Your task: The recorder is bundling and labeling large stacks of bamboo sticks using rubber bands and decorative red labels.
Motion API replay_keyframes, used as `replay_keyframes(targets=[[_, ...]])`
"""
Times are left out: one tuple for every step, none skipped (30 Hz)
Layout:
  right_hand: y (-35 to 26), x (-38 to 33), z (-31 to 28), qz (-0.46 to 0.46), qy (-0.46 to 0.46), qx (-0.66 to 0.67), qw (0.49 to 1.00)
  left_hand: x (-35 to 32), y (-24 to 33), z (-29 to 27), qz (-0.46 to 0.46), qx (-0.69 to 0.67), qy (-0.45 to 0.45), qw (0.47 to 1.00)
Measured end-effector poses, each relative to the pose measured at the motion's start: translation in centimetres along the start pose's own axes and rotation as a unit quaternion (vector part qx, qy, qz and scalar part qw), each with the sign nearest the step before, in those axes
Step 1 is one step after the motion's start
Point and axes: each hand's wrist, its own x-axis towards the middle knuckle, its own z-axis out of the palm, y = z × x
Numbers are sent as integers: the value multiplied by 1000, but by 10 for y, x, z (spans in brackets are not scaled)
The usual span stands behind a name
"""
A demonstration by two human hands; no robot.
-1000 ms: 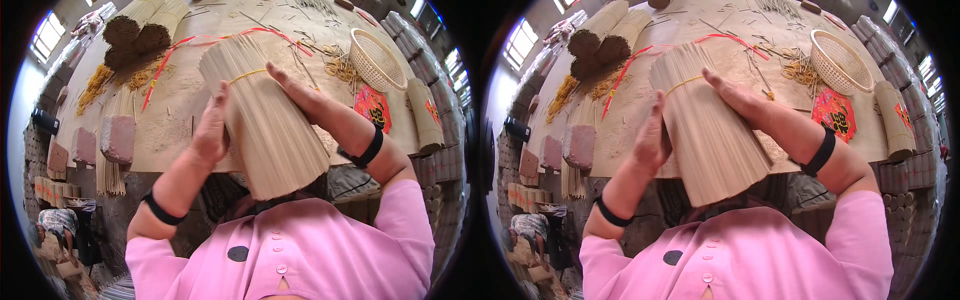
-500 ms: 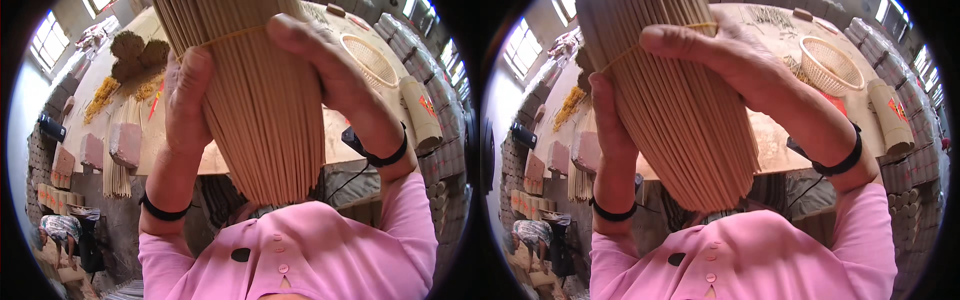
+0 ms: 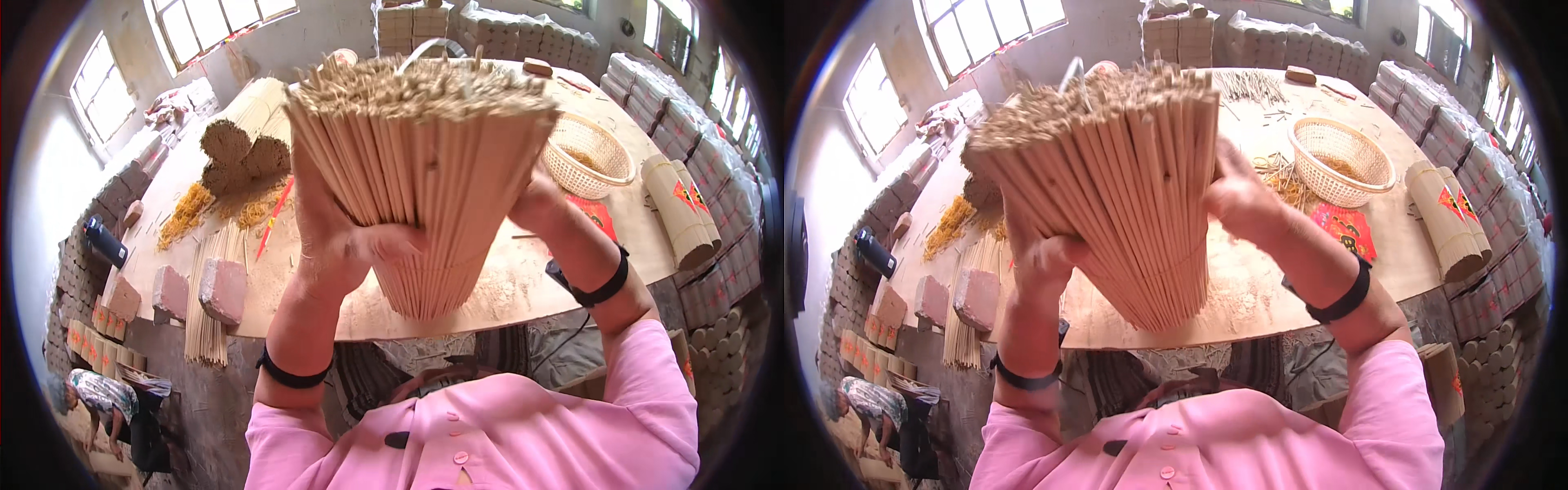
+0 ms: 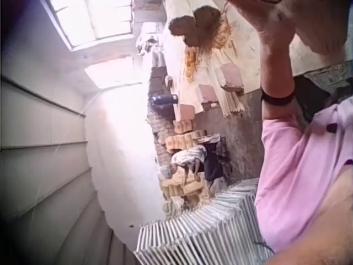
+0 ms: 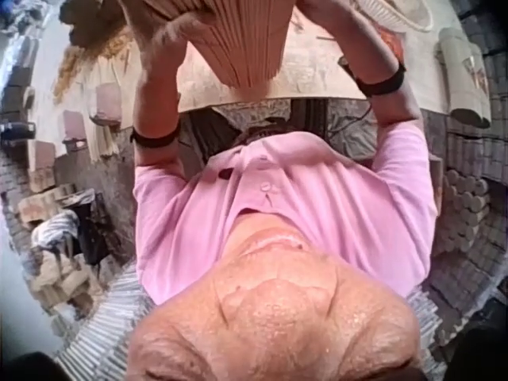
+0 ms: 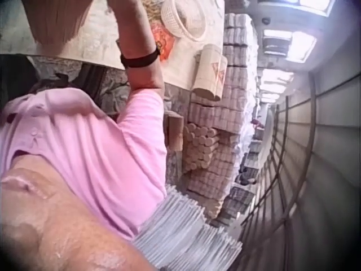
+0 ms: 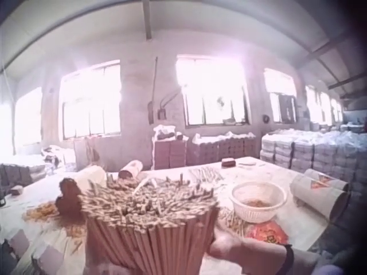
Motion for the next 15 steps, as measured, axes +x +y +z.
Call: replay_keyframes(targets=[[11, -5, -16, -103, -64, 66, 990, -4, -3, 2, 62, 41, 30, 997], [16, -1, -21, -121, -106, 91, 983, -6, -9, 0, 124, 88, 63, 986], [29, -2, -26, -77, -45, 120, 989, -24, -17, -10, 104, 185, 40, 976], [39, 1, -29, -35, 12, 150, 988, -30, -12, 0, 108, 189, 40, 975], [37, 8, -15, 1, 6, 187, 982, -38, -13, 18, 93, 274, 52, 956], [32, 6, 6, 31, 29, 134, 990, -41, -13, 31, 78, 356, 62, 929], [31, 4, 24, 19, 61, 103, 993, -41, -16, 31, 48, 359, 79, 929], [26, 3, 36, 5, 91, 73, 993, -40, -14, 27, 47, 362, 81, 928], [19, 2, 40, 7, 89, 76, 993, -39, -12, 19, 20, 243, 81, 966], [12, 5, 41, -40, 48, 35, 997, -35, -9, 9, -7, 123, 84, 989], [1, 5, 35, -85, 13, -10, 996, -28, 0, -4, -94, 102, 32, 990], [-9, 10, 23, -76, 3, -37, 996, -23, 3, -15, -101, 101, 33, 989], [-3, 17, -4, -16, 49, 6, 999, -21, 4, -19, -36, 162, 16, 986], [15, 20, -32, 46, 100, 48, 993, -22, -4, -14, 29, 216, -4, 976], [37, 21, -43, 69, 115, 44, 990, -31, -18, -12, 14, 178, 13, 984]])
